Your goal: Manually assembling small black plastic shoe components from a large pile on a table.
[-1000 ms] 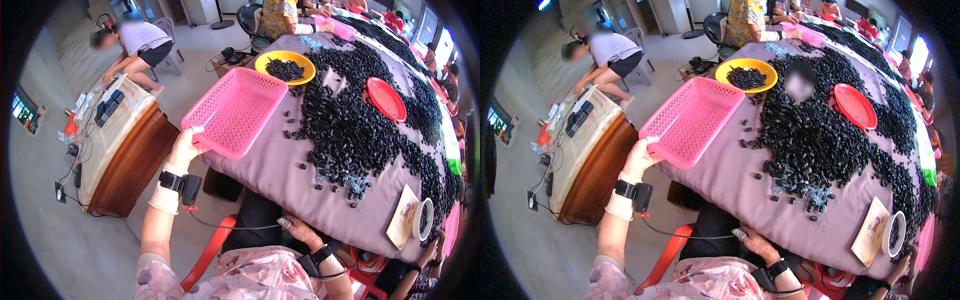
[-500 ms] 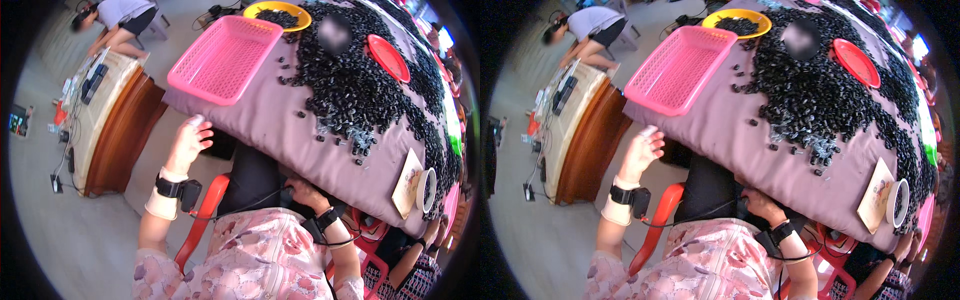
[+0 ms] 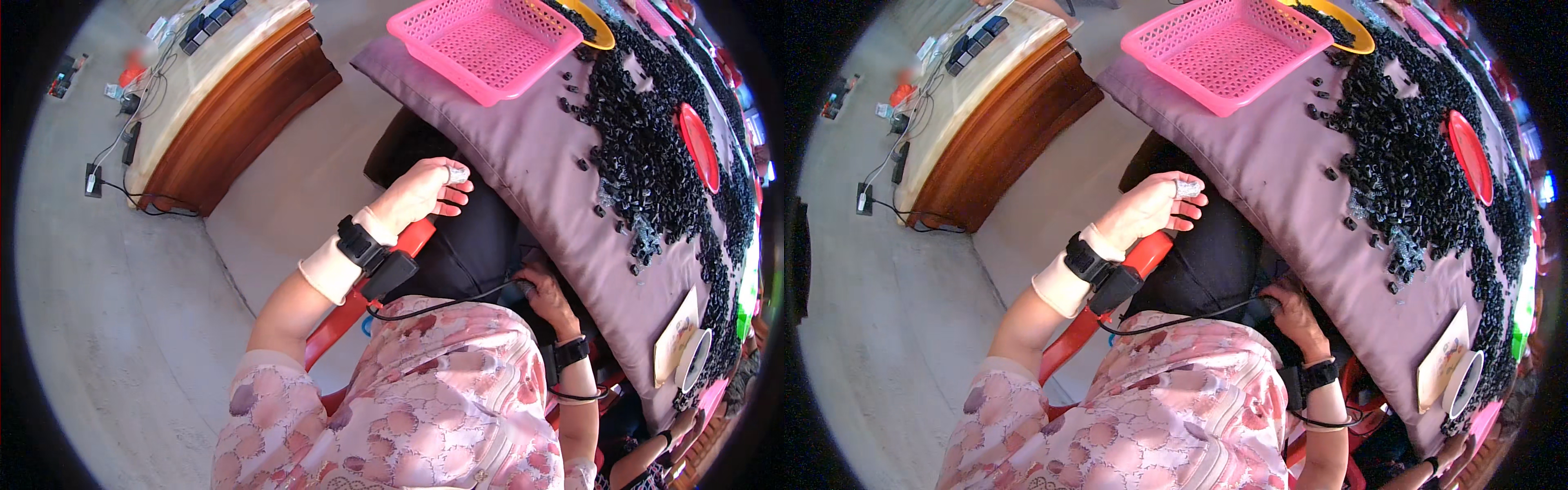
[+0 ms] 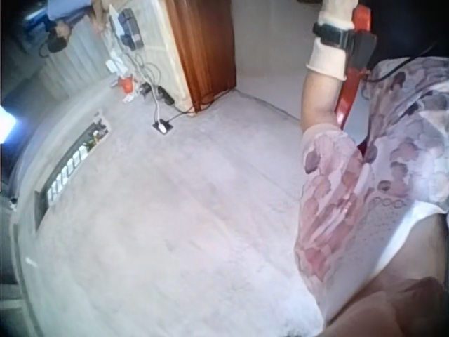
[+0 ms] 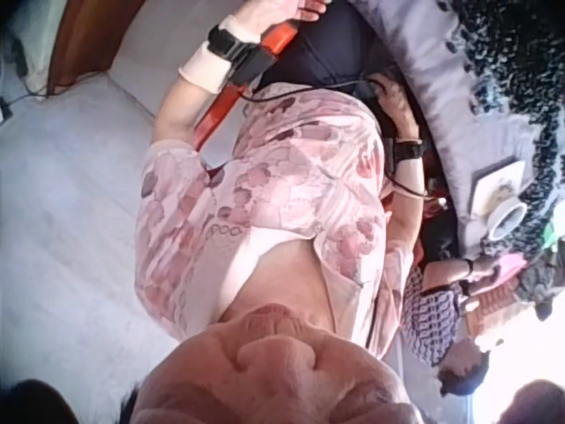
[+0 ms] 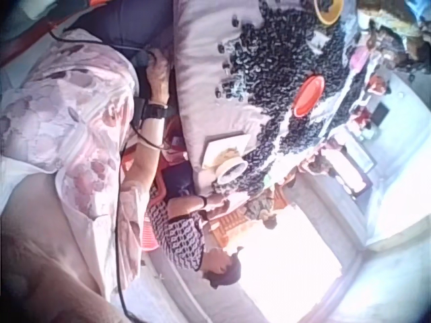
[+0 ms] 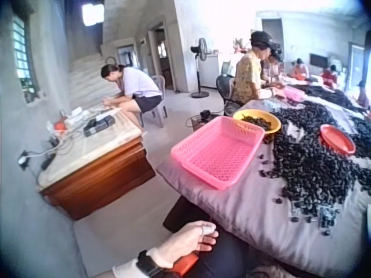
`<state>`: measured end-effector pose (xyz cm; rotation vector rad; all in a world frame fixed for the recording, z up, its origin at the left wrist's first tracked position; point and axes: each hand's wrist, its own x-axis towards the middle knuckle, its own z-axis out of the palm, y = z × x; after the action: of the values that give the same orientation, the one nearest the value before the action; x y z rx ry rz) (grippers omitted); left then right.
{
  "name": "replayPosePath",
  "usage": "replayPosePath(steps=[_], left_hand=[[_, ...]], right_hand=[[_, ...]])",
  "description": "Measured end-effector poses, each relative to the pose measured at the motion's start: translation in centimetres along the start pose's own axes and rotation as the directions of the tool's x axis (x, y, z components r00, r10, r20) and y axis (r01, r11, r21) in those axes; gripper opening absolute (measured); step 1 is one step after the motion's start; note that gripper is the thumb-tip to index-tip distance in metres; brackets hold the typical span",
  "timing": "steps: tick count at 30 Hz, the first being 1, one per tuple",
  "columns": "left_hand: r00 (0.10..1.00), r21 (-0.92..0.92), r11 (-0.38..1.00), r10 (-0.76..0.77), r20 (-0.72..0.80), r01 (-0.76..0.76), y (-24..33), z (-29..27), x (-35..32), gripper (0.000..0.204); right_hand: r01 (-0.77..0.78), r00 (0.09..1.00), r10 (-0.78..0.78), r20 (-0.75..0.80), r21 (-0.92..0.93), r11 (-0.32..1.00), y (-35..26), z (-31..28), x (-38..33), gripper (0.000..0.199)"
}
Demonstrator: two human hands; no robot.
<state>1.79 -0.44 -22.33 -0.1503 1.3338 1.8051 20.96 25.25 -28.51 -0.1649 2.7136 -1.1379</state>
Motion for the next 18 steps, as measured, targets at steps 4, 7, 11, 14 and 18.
replayPosePath(steps=[4, 7, 11, 14, 18], left_hand=[[0.999, -0.019, 0.999, 0.043, 0.006, -0.043, -0.9, -1.5, -0.4, 0.018], [0.999, -0.049, 0.998, 0.036, -0.019, -0.037, -1.4, -2.7, -0.3, 0.018], [0.999, -0.072, 0.997, 0.012, -0.050, -0.016, -1.1, -2.8, -0.1, 0.018], [0.998, -0.073, 0.997, -0.006, -0.056, 0.002, -1.1, -3.0, 0.0, 0.017], [0.996, -0.091, 0.996, -0.018, -0.083, 0.011, -0.9, -2.9, 0.3, 0.015]], right_hand=[[-0.029, 0.999, 0.028, -0.031, -0.029, 0.999, 0.3, 0.6, -0.4, 0.033], [-0.008, 1.000, 0.007, -0.014, -0.059, 0.998, -0.6, 0.5, -0.2, 0.034], [-0.058, 0.998, 0.057, -0.023, -0.055, 0.997, -0.4, 0.5, -0.4, 0.035], [-0.087, 0.996, 0.087, -0.022, -0.029, 0.996, -0.1, 0.7, -0.3, 0.035], [-0.073, 0.997, 0.073, -0.019, 0.008, 0.997, 0.2, 0.6, -0.2, 0.031]])
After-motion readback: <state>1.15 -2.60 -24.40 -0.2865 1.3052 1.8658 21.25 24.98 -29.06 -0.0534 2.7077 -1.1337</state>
